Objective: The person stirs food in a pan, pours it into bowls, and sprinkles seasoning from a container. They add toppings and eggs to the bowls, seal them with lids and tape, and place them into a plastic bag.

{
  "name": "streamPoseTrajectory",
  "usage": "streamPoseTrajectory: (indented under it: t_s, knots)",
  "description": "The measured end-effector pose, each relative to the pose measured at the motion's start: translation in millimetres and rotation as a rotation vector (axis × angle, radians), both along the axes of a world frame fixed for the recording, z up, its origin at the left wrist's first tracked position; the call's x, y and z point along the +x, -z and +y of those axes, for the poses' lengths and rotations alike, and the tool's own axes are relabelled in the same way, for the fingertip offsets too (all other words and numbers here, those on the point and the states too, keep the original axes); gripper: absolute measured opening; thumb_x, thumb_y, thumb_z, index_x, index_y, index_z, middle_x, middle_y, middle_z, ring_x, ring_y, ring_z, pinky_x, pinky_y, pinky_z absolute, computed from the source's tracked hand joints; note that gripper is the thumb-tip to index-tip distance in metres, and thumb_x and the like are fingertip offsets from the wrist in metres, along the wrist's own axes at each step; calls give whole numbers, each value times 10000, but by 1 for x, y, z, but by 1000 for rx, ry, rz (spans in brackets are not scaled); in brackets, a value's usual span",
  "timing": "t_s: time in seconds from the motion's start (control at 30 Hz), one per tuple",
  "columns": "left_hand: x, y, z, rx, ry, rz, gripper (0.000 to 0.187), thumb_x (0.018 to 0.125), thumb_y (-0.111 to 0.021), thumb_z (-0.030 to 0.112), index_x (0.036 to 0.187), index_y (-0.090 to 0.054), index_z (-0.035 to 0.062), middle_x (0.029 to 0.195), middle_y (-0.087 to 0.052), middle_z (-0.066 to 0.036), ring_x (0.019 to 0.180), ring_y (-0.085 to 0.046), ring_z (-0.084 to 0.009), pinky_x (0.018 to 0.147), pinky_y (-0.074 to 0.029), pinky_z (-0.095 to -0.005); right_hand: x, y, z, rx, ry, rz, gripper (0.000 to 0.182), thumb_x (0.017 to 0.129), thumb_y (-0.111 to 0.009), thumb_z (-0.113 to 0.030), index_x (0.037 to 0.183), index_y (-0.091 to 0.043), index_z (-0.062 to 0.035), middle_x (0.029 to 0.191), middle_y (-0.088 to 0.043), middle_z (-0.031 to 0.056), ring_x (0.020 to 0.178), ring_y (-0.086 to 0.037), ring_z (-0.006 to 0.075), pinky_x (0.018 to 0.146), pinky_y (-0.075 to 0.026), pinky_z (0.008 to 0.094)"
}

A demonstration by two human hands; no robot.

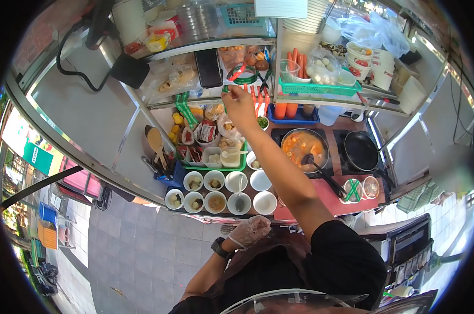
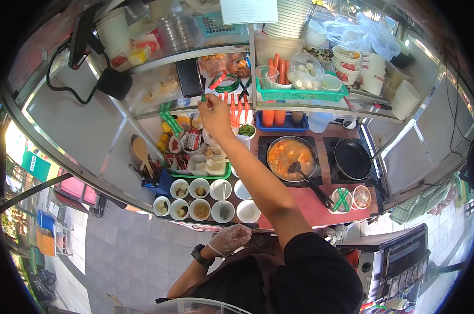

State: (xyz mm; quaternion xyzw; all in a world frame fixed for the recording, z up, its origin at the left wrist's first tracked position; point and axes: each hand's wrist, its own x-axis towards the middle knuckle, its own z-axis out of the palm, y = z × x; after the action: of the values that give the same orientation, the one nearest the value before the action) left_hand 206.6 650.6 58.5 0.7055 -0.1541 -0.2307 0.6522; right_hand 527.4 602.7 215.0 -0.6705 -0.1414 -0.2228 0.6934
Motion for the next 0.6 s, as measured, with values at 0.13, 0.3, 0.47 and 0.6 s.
streamPoseTrajectory:
  t_s: [0.13, 0.3, 0.47, 0.6]
  knots:
    - [11, 3, -11, -29, 12, -8, 240, 1059, -678, 238, 1163, -616, 32, 1007, -700, -42, 906, -670, -113, 840, -573, -303, -5, -12, -13, 70, -215, -101, 395, 953, -723, -77, 1325, -678, 48, 920, -650, 7, 792, -595, 79, 702, -491, 254]
    - [38, -18, -29, 70, -5, -182, 240, 1067, -655, 263, 1134, -631, 33, 1015, -701, -64, 927, -677, -165, 849, -563, -356, -62, -76, -62, 108, -474, -27, 456, 985, -704, -69, 1418, -610, 38, 943, -628, -41, 767, -550, 27, 641, -449, 233]
    - [78, -53, -61, -140, -114, -88, 334, 1104, -568, 328, 1168, -658, 13, 1063, -721, -88, 987, -697, -197, 914, -560, -372, -124, -73, -171, 345, -984, 273, 517, 967, -685, -33, 1470, -581, 22, 946, -649, 2, 770, -566, 74, 674, -453, 239]
    - [117, -73, -104, -817, -137, 355, 630, 1096, -465, 567, 1304, -622, -6, 1165, -730, -165, 1095, -722, -297, 999, -575, -458, -159, -49, -268, 564, -1228, 538, 571, 928, -656, 35, 1488, -545, 51, 945, -660, 68, 771, -574, 141, 691, -464, 283]
